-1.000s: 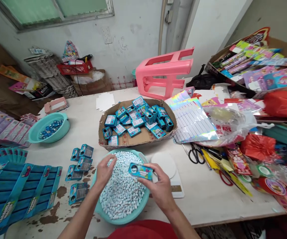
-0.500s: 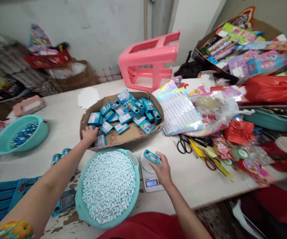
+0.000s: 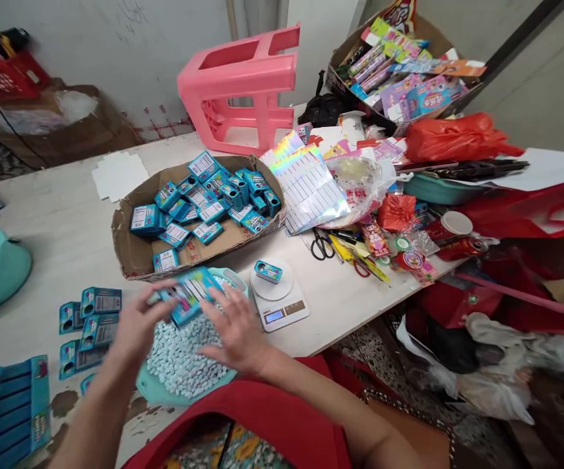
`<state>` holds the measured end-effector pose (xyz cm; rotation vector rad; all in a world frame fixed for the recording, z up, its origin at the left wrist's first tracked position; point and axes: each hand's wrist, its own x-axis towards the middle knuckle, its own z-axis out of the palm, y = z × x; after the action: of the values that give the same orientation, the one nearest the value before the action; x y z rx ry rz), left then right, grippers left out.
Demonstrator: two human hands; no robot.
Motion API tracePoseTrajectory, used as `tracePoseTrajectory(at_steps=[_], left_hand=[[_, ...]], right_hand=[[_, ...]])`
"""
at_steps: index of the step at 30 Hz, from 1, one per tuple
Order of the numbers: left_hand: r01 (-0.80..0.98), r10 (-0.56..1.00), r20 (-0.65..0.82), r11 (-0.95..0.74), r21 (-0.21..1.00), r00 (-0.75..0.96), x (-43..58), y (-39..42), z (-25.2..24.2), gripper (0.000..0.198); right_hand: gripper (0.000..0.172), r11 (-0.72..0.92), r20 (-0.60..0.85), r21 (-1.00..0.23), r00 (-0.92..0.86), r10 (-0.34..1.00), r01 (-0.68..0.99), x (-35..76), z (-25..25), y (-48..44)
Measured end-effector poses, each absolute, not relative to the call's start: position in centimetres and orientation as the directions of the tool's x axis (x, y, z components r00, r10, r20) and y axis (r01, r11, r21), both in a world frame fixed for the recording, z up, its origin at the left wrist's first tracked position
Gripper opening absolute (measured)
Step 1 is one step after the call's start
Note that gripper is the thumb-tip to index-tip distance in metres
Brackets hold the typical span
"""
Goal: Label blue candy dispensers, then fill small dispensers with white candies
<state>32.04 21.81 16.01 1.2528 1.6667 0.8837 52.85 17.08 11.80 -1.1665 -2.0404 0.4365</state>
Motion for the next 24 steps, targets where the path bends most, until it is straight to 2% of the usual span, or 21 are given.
tracePoseTrajectory(at_steps=[1, 2, 4, 6, 7, 9, 12, 14, 17, 20, 22, 24], left_hand=[[0.27, 0.939, -0.343, 0.335, 0.903, -0.02, 32.9, 19.4, 15.7, 0.039], [0.186, 0.917, -0.399, 0.396, 0.899, -0.021, 33.2, 17.4, 15.1, 0.04], [0.124, 0.902, -0.403, 0.422, 0.898, -0.154, 32.8, 14.7, 12.9, 0.041], [0.31, 0.907, -0.243, 0.353, 0.883, -0.344, 31.3, 13.5, 9.9, 0.043], [0.465, 0.918, -0.136, 0.311, 0.829, -0.372, 30.5, 13.3, 8.3, 0.045], [0.713, 0.951, -0.017, 0.243, 0.658, -0.308, 29.6, 13.3, 5.3, 0.049], [0.834, 0.946, -0.002, 0.286, 0.473, -0.323, 30.1, 14.1, 2.2, 0.052], [0.831, 0.928, -0.006, 0.337, 0.443, -0.373, 31.1, 15.2, 1.5, 0.052], [0.754, 0.908, -0.065, 0.381, 0.535, -0.414, 32.3, 17.0, 1.5, 0.046], [0.603, 0.865, -0.162, 0.454, 0.656, -0.475, 32.5, 18.5, 1.8, 0.037], [0.428, 0.817, -0.243, 0.498, 0.754, -0.522, 32.6, 18.9, 2.1, 0.033], [0.14, 0.77, -0.358, 0.495, 0.858, -0.529, 32.6, 19.0, 2.4, 0.032]], right_hand=[[0.059, 0.523, 0.399, -0.628, -0.338, 0.852, 0.577, 51.6, 12.0, 16.6], [0.053, 0.496, 0.362, -0.671, -0.341, 0.868, 0.551, 50.9, 12.0, 16.2], [0.044, 0.411, 0.284, -0.77, -0.315, 0.906, 0.488, 50.6, 11.9, 15.4], [0.039, 0.325, 0.206, -0.852, -0.307, 0.929, 0.411, 51.2, 11.7, 14.6], [0.039, 0.275, 0.163, -0.886, -0.302, 0.939, 0.375, 51.5, 11.6, 14.1], [0.041, 0.156, 0.064, -0.94, -0.294, 0.954, 0.303, 52.0, 11.5, 13.3], [0.043, -0.074, -0.127, -0.974, -0.245, 0.961, 0.216, 52.3, 11.2, 12.4], [0.042, -0.187, -0.213, -0.973, -0.206, 0.955, 0.137, 52.5, 11.2, 12.3], [0.037, -0.277, -0.278, -0.96, -0.162, 0.947, 0.029, 53.0, 11.4, 12.8], [0.037, -0.275, -0.277, -0.961, -0.139, 0.951, 0.032, 53.4, 11.5, 13.8], [0.038, -0.227, -0.237, -0.97, -0.126, 0.963, 0.092, 53.4, 11.5, 14.5], [0.039, -0.158, -0.182, -0.97, -0.121, 0.976, 0.186, 53.3, 11.5, 15.0]])
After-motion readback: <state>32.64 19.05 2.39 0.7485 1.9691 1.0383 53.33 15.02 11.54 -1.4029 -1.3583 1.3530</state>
